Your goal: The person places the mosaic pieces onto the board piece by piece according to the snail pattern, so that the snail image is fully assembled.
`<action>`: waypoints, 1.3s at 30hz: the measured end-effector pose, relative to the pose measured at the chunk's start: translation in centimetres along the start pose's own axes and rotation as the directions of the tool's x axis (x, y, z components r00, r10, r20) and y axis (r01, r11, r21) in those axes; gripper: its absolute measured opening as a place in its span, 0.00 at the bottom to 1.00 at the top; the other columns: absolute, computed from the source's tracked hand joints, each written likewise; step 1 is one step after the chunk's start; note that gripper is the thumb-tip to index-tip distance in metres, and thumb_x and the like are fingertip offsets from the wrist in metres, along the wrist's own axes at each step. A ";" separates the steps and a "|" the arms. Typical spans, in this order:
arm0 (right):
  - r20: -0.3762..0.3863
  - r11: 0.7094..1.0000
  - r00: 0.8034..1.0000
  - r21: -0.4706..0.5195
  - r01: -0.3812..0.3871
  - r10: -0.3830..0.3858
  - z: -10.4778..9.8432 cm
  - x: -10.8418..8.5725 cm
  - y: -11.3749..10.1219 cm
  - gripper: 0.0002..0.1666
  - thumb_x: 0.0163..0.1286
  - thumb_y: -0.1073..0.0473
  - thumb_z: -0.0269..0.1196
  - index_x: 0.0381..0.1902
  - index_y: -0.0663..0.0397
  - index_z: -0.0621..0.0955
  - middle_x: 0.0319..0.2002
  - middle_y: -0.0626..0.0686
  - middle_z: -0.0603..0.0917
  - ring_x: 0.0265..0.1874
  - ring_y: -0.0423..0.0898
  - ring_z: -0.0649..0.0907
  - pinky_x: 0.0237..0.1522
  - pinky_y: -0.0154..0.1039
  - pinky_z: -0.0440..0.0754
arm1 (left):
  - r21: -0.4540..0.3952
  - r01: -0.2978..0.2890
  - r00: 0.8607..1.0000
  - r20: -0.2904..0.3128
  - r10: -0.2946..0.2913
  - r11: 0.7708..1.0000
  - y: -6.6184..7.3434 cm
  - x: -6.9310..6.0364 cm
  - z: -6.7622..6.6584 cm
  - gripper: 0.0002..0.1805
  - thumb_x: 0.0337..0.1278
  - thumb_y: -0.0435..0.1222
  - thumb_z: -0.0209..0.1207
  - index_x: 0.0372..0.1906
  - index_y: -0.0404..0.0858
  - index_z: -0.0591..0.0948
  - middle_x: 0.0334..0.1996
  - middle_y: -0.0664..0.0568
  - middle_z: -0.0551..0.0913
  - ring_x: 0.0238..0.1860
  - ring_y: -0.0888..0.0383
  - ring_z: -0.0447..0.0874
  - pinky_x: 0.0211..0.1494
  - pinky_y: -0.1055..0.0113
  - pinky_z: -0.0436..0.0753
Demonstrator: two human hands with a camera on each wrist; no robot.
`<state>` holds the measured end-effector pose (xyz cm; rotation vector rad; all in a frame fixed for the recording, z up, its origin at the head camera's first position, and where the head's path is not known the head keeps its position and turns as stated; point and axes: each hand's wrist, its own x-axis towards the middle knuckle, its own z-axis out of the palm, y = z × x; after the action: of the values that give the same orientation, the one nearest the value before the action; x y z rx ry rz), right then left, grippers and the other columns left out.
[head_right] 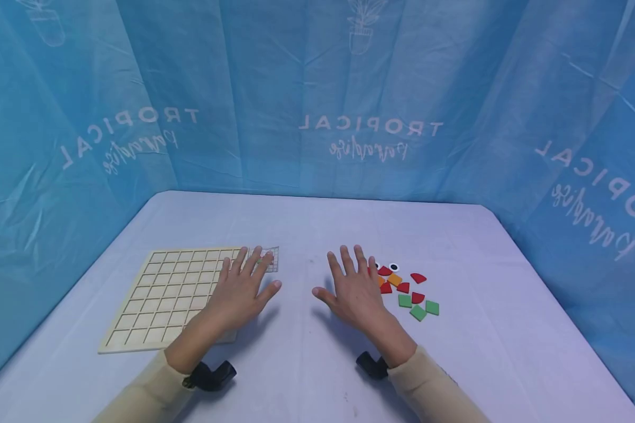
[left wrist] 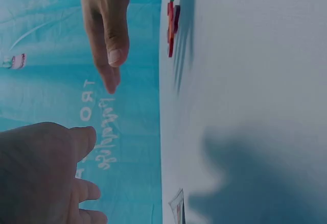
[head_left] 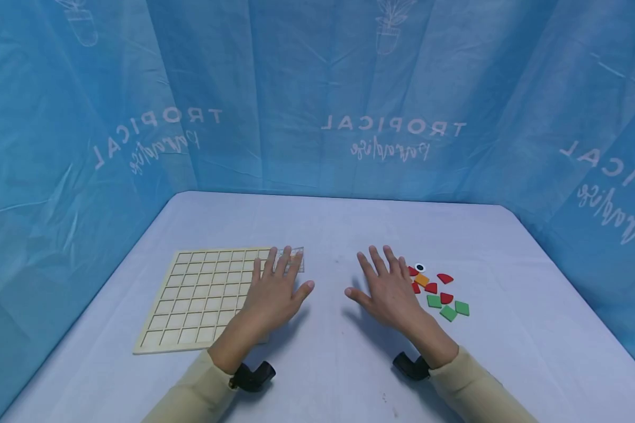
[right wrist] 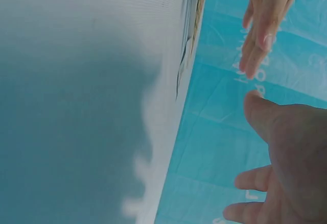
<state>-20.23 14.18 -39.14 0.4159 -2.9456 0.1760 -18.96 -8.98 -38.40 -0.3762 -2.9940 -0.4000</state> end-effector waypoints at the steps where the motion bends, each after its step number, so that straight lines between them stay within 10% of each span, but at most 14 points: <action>1: -0.003 1.000 1.000 0.003 0.003 -0.003 0.0 0.1 -0.1 0.51 0.57 0.31 0.58 0.73 0.44 0.58 0.74 0.57 0.55 0.74 0.62 0.50 0.71 0.65 0.48 | -0.005 0.001 1.000 -0.005 -0.001 1.000 -0.2 -0.1 -0.1 0.39 0.65 0.59 0.42 0.74 0.42 0.54 0.75 0.43 0.49 0.77 0.42 0.37 0.75 0.39 0.40; 26: -0.003 0.972 0.998 0.223 0.069 -0.070 0.1 2.2 -1.8 0.44 0.61 0.38 0.61 0.72 0.42 0.61 0.72 0.53 0.63 0.73 0.56 0.57 0.72 0.61 0.52 | -0.291 -0.007 0.992 -0.119 -0.029 0.957 -8.6 -3.5 -4.2 0.35 0.65 0.49 0.50 0.72 0.39 0.59 0.72 0.39 0.57 0.74 0.37 0.44 0.68 0.31 0.43; 39: 0.002 0.938 0.993 0.327 0.112 -0.119 0.4 3.8 -2.5 0.39 0.61 0.41 0.62 0.69 0.42 0.66 0.68 0.52 0.69 0.71 0.55 0.61 0.69 0.60 0.59 | -0.301 0.061 0.987 -0.124 -0.103 0.952 -14.7 -6.1 -6.0 0.36 0.64 0.48 0.52 0.71 0.35 0.57 0.69 0.31 0.58 0.71 0.30 0.45 0.62 0.26 0.44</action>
<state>-23.19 10.70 -38.59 0.6357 -2.9030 0.6542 -16.45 -25.71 -37.06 -0.2345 -2.8216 -0.8531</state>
